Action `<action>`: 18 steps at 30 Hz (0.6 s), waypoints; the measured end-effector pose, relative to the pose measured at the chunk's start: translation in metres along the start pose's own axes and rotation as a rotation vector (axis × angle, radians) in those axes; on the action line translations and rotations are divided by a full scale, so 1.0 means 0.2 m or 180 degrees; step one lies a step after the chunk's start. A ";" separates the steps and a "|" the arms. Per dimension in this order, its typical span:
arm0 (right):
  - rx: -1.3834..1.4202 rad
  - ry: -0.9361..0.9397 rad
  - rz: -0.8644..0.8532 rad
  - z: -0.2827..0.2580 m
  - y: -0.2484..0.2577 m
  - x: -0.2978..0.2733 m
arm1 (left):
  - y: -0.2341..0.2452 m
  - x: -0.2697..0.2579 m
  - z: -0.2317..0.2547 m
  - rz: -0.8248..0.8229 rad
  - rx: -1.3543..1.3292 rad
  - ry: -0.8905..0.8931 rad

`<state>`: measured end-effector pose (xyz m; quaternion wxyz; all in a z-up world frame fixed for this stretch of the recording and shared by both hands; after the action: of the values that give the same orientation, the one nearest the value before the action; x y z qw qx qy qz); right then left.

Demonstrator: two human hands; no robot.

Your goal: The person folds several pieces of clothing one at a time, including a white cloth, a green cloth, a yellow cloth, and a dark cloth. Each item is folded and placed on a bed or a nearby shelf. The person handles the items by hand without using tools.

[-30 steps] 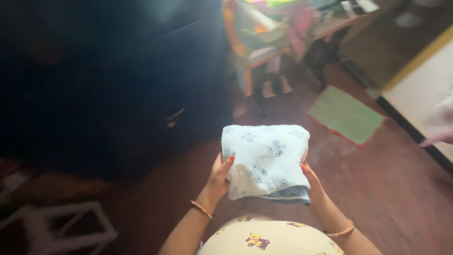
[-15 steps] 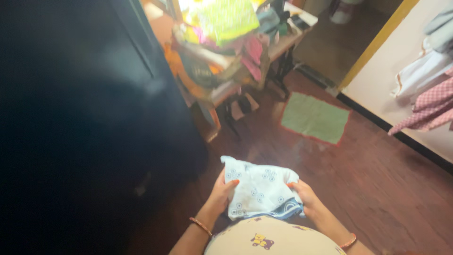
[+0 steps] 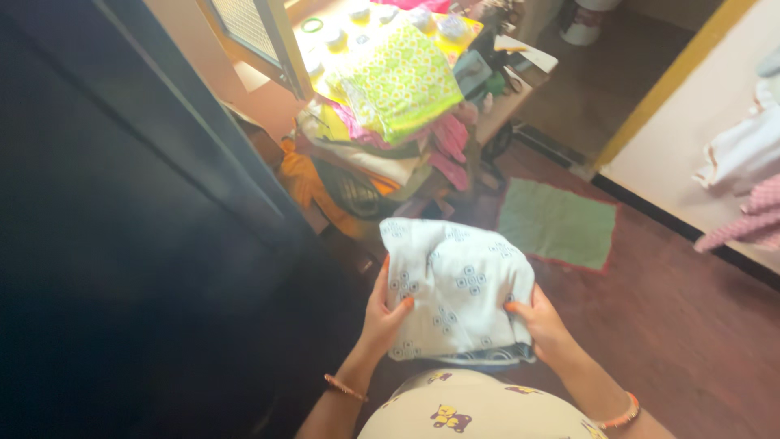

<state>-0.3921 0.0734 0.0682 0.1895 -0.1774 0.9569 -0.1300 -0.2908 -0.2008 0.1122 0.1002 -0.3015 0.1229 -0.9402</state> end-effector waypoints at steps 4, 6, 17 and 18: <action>-0.0382 0.0233 -0.0090 -0.22 -0.05 0.19 | 0.05 0.17 0.01 0.0037 0.0459 -0.0271; -0.0628 0.0469 -0.0207 -0.39 -0.10 0.30 | 0.07 0.27 0.04 0.0165 0.0601 -0.0450; -0.0633 0.1785 -0.1439 -1.69 -0.80 1.10 | 0.35 1.38 0.31 0.1129 0.1030 -0.1425; -0.0632 0.1938 -0.1439 -1.74 -0.83 1.18 | 0.41 1.44 0.28 0.1323 0.1164 -0.1315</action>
<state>-0.6899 -0.1057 0.3571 -0.1546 -0.3545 0.9141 -0.1219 -0.4783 -0.3638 0.2876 0.3647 -0.4311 -0.0117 -0.8252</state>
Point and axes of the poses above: each hand's wrist, its own x-axis towards the middle knuckle, its own y-axis out of the back of the hand, z = x × y, the point moved 9 cm from there along x, towards the middle knuckle, and after that the axes turned 13 degrees about -y, right-handed, at the moved point
